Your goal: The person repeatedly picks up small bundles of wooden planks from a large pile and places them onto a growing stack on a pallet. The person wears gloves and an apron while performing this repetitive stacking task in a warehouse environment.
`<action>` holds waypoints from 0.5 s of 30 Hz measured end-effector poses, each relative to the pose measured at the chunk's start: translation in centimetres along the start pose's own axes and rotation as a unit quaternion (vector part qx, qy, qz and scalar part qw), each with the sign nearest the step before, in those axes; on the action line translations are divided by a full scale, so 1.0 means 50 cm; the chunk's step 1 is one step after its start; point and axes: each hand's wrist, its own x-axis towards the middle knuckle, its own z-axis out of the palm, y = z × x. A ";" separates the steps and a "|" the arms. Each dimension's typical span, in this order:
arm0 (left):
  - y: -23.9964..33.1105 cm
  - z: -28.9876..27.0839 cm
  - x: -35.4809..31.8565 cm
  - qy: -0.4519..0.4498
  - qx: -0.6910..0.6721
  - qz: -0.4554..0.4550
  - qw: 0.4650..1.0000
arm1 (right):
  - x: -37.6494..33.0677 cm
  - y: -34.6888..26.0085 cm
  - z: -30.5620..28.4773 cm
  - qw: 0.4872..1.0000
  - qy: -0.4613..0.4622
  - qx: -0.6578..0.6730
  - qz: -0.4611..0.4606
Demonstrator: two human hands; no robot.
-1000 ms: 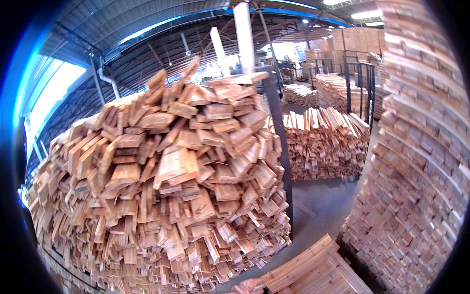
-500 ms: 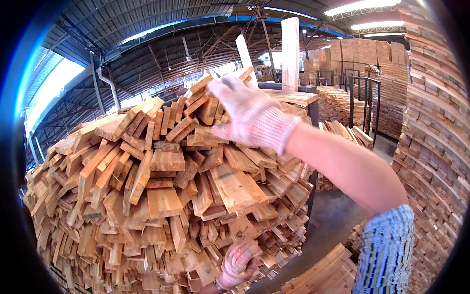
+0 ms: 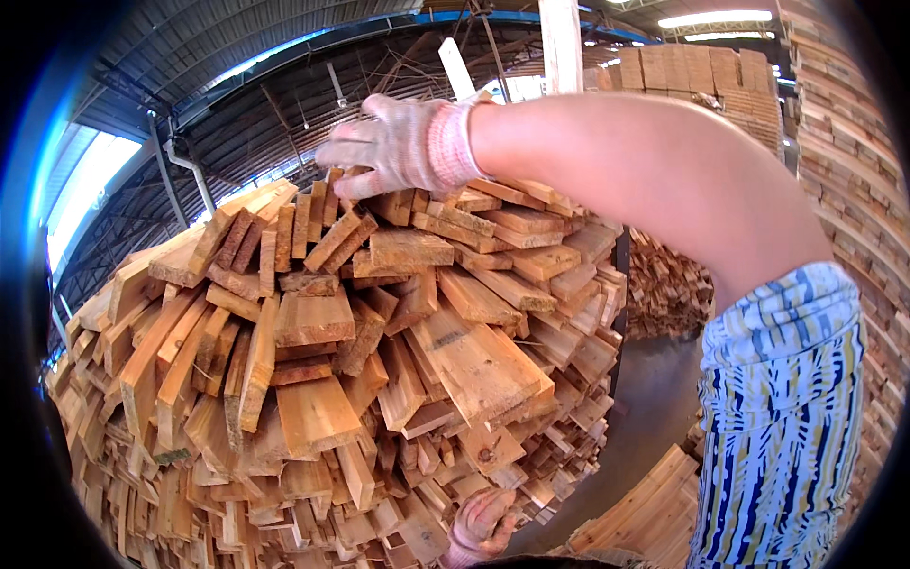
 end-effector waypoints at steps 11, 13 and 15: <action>0.052 0.005 -0.001 0.052 0.000 -0.086 0.995 | 0.007 0.042 -0.016 0.997 0.019 -0.019 -0.070; 0.063 0.014 -0.008 0.027 -0.065 -0.157 0.985 | 0.030 0.029 -0.024 0.995 -0.070 -0.006 -0.073; 0.076 0.033 -0.005 0.020 -0.093 -0.131 0.987 | 0.043 0.013 -0.051 0.988 -0.133 -0.034 -0.070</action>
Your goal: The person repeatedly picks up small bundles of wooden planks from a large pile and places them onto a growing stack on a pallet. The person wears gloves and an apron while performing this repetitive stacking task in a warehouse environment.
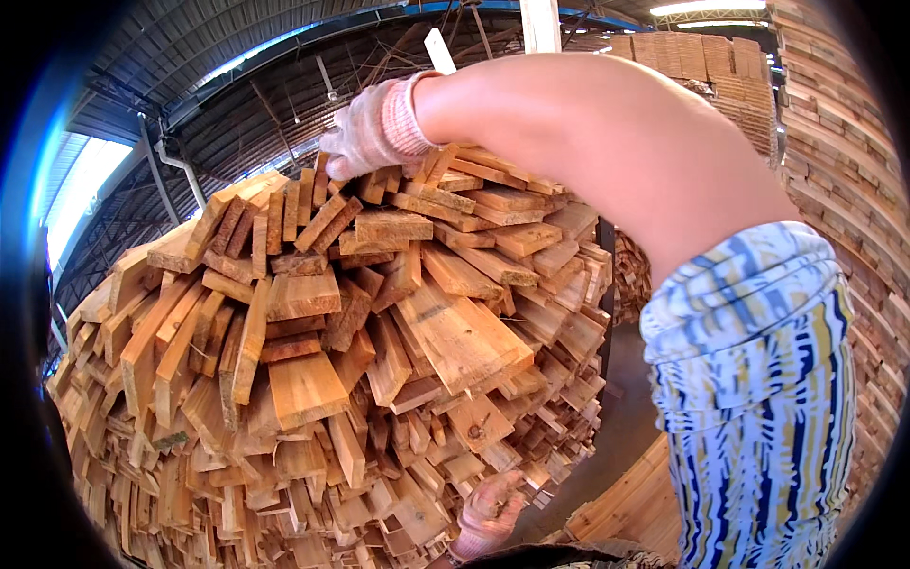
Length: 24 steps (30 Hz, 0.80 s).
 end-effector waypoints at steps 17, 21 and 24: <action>0.290 -0.079 0.280 -0.135 -0.613 0.121 0.769 | -0.355 0.041 -0.190 0.983 0.166 -0.054 -0.053; 0.392 -0.141 0.442 -0.129 -0.793 0.068 0.591 | -0.484 -0.048 -0.263 0.979 0.201 0.000 0.016; 0.478 -0.165 0.487 0.001 -0.719 0.097 0.688 | -0.570 -0.170 -0.310 0.968 0.203 0.098 0.106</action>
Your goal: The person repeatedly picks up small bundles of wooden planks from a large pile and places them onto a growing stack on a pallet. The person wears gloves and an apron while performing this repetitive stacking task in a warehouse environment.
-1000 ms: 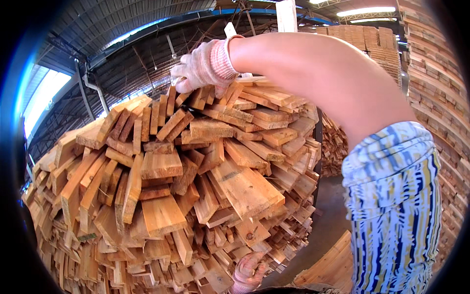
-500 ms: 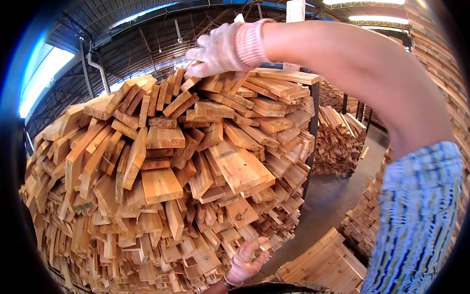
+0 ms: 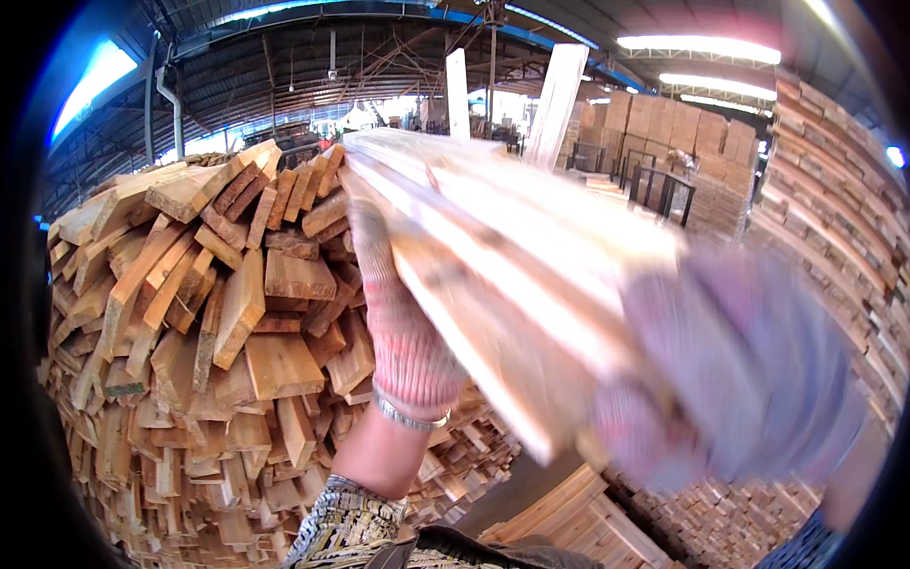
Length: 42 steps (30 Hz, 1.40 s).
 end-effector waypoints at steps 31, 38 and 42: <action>-0.332 -0.154 -0.457 -0.018 0.265 -0.408 0.873 | -0.442 -0.597 0.202 0.292 0.243 0.657 0.651; -0.476 -0.208 -0.601 -0.040 0.259 -0.568 0.780 | -0.580 -0.780 0.074 0.309 0.131 0.566 0.753; -0.615 -0.195 -0.685 -0.085 0.210 -0.626 0.746 | -0.704 -0.914 0.016 0.364 0.000 0.437 0.822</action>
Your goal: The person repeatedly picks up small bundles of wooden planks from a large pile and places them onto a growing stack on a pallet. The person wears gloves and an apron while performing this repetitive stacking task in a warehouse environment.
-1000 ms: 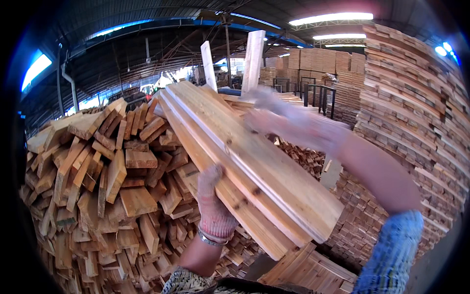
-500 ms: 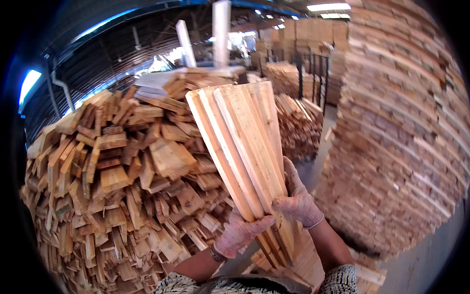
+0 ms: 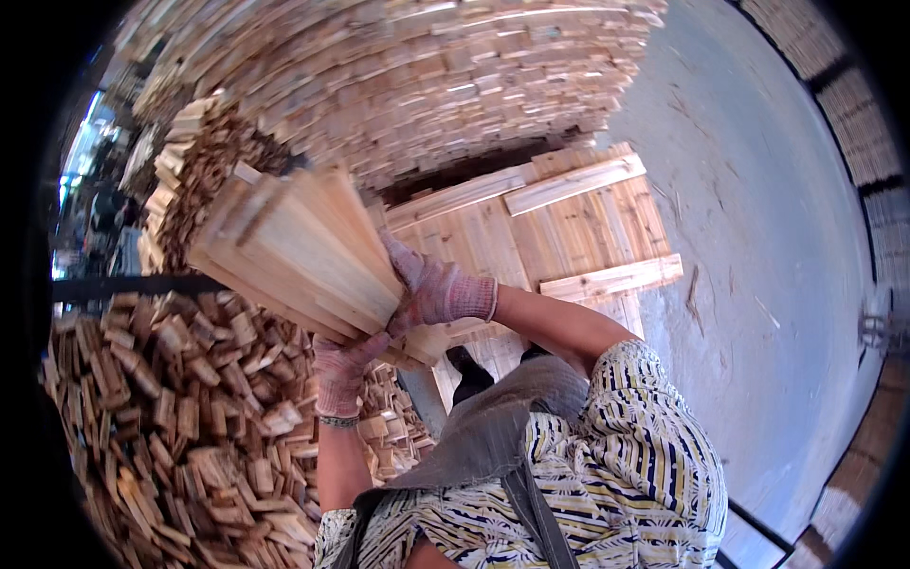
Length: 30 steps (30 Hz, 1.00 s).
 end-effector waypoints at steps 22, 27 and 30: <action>-0.419 0.035 0.433 -0.082 -0.078 -0.074 0.991 | 0.004 0.455 -0.152 0.949 -0.008 0.275 0.155; -0.326 0.061 0.427 -0.138 -0.017 -0.042 0.989 | -0.064 0.526 -0.194 0.815 -0.039 0.518 0.258; -0.351 0.073 0.412 -0.131 -0.142 -0.124 0.973 | -0.095 0.443 -0.154 0.875 0.110 0.426 0.202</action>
